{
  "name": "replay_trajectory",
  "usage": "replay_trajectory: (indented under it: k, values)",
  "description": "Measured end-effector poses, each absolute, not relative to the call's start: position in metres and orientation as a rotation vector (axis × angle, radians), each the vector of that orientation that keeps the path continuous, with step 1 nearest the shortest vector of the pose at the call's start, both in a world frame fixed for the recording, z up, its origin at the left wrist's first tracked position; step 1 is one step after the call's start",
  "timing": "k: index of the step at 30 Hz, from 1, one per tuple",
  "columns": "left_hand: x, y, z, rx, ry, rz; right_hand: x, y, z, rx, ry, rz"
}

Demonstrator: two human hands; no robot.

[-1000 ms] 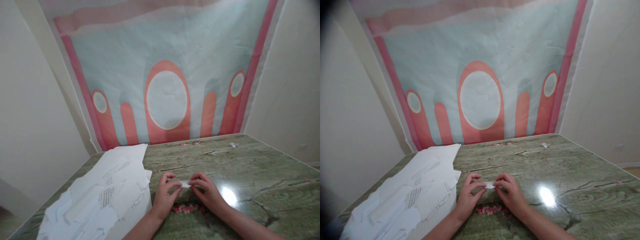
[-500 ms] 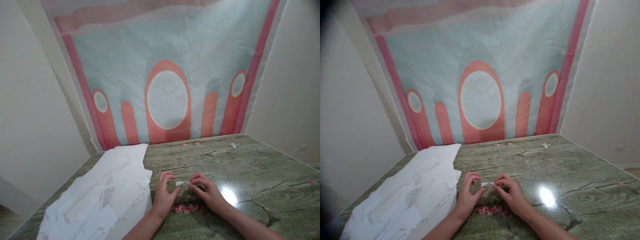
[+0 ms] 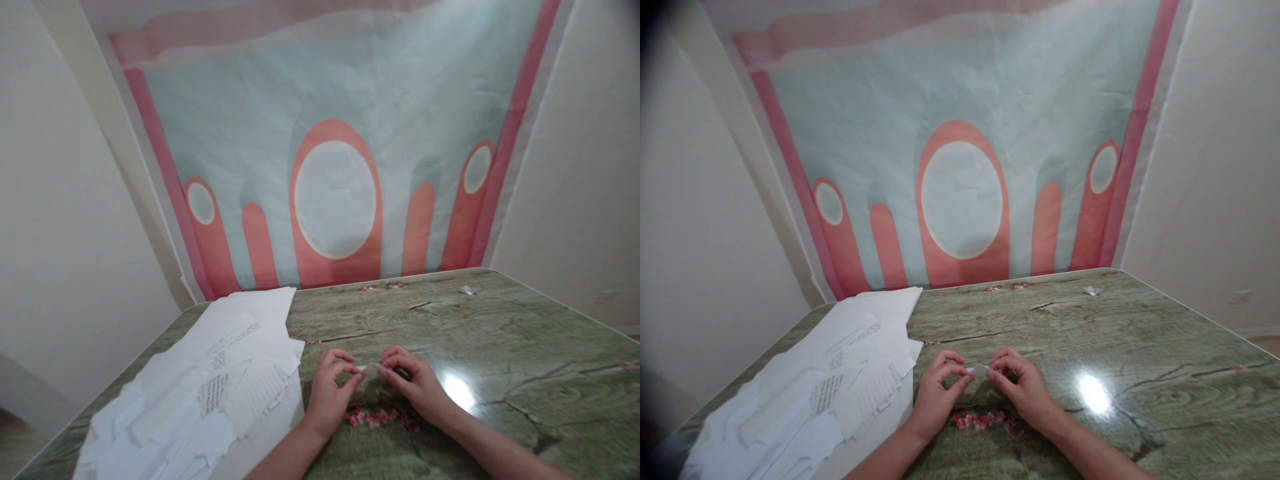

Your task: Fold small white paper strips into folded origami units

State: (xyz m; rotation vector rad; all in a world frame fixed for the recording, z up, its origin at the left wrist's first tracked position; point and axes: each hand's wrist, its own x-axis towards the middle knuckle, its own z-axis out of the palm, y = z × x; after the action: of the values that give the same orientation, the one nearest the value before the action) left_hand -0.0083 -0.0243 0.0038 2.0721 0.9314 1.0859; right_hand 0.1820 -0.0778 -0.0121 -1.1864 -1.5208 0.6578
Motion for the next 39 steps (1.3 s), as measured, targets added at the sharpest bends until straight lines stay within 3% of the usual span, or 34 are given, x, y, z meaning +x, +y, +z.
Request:
replay_trajectory:
  k: [5,14,27,39]
  values:
    - [-0.0075,-0.0215,0.0039,1.971,0.982,1.088,0.1815,-0.0762,-0.0197,-1.218,-1.416,0.627]
    - [-0.0081,-0.0148,-0.0001,1.941,0.986,1.101,0.1817,-0.0788,-0.0179,-1.206,-1.487,0.222]
    - [-0.0063,-0.0219,0.0036,1.937,0.959,1.064,0.1814,-0.0801,-0.0176,-1.223,-1.507,0.166]
    - [-0.0069,-0.0219,0.0039,1.948,0.962,1.081,0.1821,-0.0779,-0.0202,-1.263,-1.456,0.344]
